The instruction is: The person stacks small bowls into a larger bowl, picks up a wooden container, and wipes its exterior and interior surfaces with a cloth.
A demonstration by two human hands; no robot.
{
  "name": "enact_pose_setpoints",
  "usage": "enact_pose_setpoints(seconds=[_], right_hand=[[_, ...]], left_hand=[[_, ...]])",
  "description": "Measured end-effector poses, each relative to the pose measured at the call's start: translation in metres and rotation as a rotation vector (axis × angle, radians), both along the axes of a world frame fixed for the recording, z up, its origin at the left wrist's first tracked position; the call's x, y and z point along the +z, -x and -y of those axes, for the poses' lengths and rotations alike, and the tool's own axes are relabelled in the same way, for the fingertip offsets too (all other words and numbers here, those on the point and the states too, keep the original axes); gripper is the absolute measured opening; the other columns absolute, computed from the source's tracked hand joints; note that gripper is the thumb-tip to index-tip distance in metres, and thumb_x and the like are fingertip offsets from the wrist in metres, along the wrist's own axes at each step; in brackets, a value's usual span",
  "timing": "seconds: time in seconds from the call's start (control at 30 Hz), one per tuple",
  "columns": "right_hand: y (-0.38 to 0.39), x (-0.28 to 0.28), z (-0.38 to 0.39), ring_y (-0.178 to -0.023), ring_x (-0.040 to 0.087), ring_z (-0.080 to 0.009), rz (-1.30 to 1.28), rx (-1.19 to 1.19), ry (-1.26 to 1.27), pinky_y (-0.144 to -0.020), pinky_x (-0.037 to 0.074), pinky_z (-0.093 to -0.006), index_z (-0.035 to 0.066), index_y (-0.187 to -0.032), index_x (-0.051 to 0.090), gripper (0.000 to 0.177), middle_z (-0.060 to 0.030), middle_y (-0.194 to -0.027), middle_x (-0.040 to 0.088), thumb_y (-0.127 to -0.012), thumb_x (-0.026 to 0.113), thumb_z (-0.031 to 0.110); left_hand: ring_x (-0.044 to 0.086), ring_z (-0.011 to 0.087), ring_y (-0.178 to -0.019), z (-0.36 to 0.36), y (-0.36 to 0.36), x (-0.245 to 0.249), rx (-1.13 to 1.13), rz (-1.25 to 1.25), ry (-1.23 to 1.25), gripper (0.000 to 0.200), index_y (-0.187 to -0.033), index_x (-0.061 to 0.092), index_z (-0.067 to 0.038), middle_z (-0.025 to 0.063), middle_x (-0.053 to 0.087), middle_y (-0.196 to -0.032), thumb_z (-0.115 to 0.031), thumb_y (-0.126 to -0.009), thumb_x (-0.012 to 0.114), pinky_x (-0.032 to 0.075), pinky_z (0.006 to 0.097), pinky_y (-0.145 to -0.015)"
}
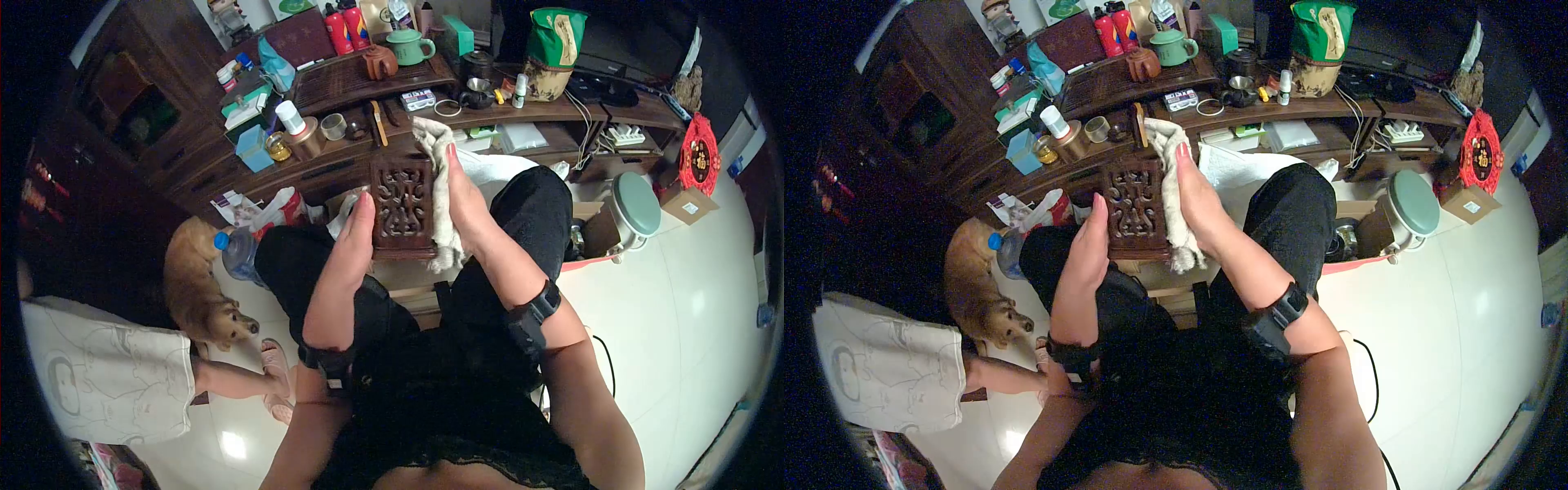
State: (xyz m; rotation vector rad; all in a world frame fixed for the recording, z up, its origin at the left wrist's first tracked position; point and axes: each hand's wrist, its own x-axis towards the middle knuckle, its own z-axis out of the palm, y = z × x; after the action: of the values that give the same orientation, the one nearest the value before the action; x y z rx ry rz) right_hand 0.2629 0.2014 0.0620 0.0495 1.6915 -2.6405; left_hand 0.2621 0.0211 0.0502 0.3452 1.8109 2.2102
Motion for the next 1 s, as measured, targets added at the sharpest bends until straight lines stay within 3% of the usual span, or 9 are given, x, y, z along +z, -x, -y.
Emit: enact_pose_setpoints(seconds=[0.07, 0.2, 0.33, 0.43, 0.57, 0.77, 0.83, 0.9, 1.0], right_hand=[[-0.001, 0.009, 0.002, -0.106, 0.057, -0.0193, 0.027, 0.020, 0.040, -0.089, 0.047, -0.0315, 0.004, -0.137, 0.038, 0.072, -0.0138, -0.121, 0.055, -0.093, 0.032, 0.061], [-0.004, 0.019, 0.008, -0.098, 0.059, -0.0162, 0.000, 0.054, 0.123, -0.085, 0.048, -0.0283, 0.003, -0.133, 0.045, 0.066, -0.0114, -0.113, 0.059, -0.094, 0.036, 0.057], [-0.013, 0.036, 0.019, -0.113, 0.052, -0.0165, -0.189, -0.118, -0.120, -0.097, 0.039, -0.0288, 0.001, -0.134, 0.043, 0.061, -0.0115, -0.124, 0.053, -0.097, 0.037, 0.049], [-0.006, 0.029, 0.019, -0.114, 0.049, -0.0168, -0.396, -0.078, -0.182, -0.099, 0.036, -0.0301, 0.001, -0.130, 0.047, 0.048, -0.0109, -0.123, 0.054, -0.100, 0.037, 0.037], [-0.020, 0.030, 0.019, -0.118, 0.048, -0.0286, -0.790, -0.339, -0.660, -0.100, 0.035, -0.0343, 0.000, -0.129, 0.046, 0.040, -0.0188, -0.130, 0.047, -0.097, 0.044, 0.023], [-0.037, 0.034, 0.007, -0.097, 0.052, -0.0300, -0.715, -0.360, -0.700, -0.088, 0.042, -0.0355, 0.000, -0.117, 0.056, 0.031, -0.0159, -0.106, 0.053, -0.094, 0.050, 0.020], [-0.045, 0.045, 0.011, -0.100, 0.052, -0.0309, -0.717, -0.364, -0.762, -0.089, 0.040, -0.0377, 0.004, -0.119, 0.056, 0.037, -0.0142, -0.103, 0.054, -0.088, 0.059, 0.023], [-0.048, 0.047, 0.019, -0.104, 0.050, -0.0307, -0.994, -0.335, -1.102, -0.094, 0.037, -0.0443, 0.013, -0.122, 0.057, 0.048, -0.0115, -0.107, 0.054, -0.077, 0.067, 0.028], [-0.053, 0.060, 0.036, -0.130, 0.033, -0.0344, -1.124, -0.135, -1.502, -0.103, 0.021, -0.0619, 0.028, -0.121, 0.058, 0.047, -0.0120, -0.138, 0.039, -0.076, 0.064, 0.041]], left_hand=[[0.046, 0.0180, -0.121, 0.012, 0.005, -0.005, -0.094, -0.093, 0.089, 0.059, -0.134, 0.038, -0.002, 0.0089, 0.050, -0.129, -0.047, -0.095, 0.043, 0.039, 0.0343, -0.101], [0.048, 0.0168, -0.118, 0.002, 0.000, -0.009, -0.209, 0.044, -0.264, 0.078, -0.139, 0.031, -0.006, 0.0075, 0.047, -0.131, -0.054, -0.084, 0.057, 0.041, 0.0353, -0.098], [0.050, 0.0204, -0.118, -0.001, 0.002, -0.023, -0.373, 0.154, -0.439, 0.087, -0.136, 0.036, -0.004, 0.0084, 0.049, -0.131, -0.060, -0.075, 0.062, 0.045, 0.0394, -0.098], [0.051, 0.0207, -0.117, 0.005, 0.001, -0.034, -0.351, 0.168, -0.479, 0.090, -0.134, 0.040, -0.003, 0.0086, 0.051, -0.129, -0.063, -0.071, 0.064, 0.045, 0.0389, -0.097], [0.052, 0.0213, -0.116, 0.010, -0.004, -0.016, -0.276, 0.074, -0.462, 0.090, -0.133, 0.041, -0.004, 0.0085, 0.052, -0.129, -0.063, -0.070, 0.065, 0.046, 0.0391, -0.096], [0.051, 0.0243, -0.117, 0.022, 0.010, -0.020, -0.183, 0.138, -0.486, 0.086, -0.134, 0.040, -0.006, 0.0111, 0.051, -0.130, -0.064, -0.074, 0.060, 0.044, 0.0435, -0.097], [0.051, 0.0243, -0.118, 0.026, 0.012, -0.019, -0.251, 0.065, -0.458, 0.089, -0.136, 0.038, -0.005, 0.0106, 0.050, -0.131, -0.067, -0.074, 0.055, 0.044, 0.0430, -0.098], [0.049, 0.0230, -0.120, 0.022, 0.012, -0.018, -0.239, 0.030, -0.475, 0.077, -0.136, 0.039, -0.007, 0.0105, 0.049, -0.132, -0.057, -0.081, 0.060, 0.042, 0.0413, -0.101], [0.047, 0.0222, -0.123, 0.016, 0.012, -0.026, -0.292, 0.175, -0.595, 0.072, -0.137, 0.037, -0.008, 0.0089, 0.046, -0.135, -0.053, -0.084, 0.059, 0.041, 0.0402, -0.101]])
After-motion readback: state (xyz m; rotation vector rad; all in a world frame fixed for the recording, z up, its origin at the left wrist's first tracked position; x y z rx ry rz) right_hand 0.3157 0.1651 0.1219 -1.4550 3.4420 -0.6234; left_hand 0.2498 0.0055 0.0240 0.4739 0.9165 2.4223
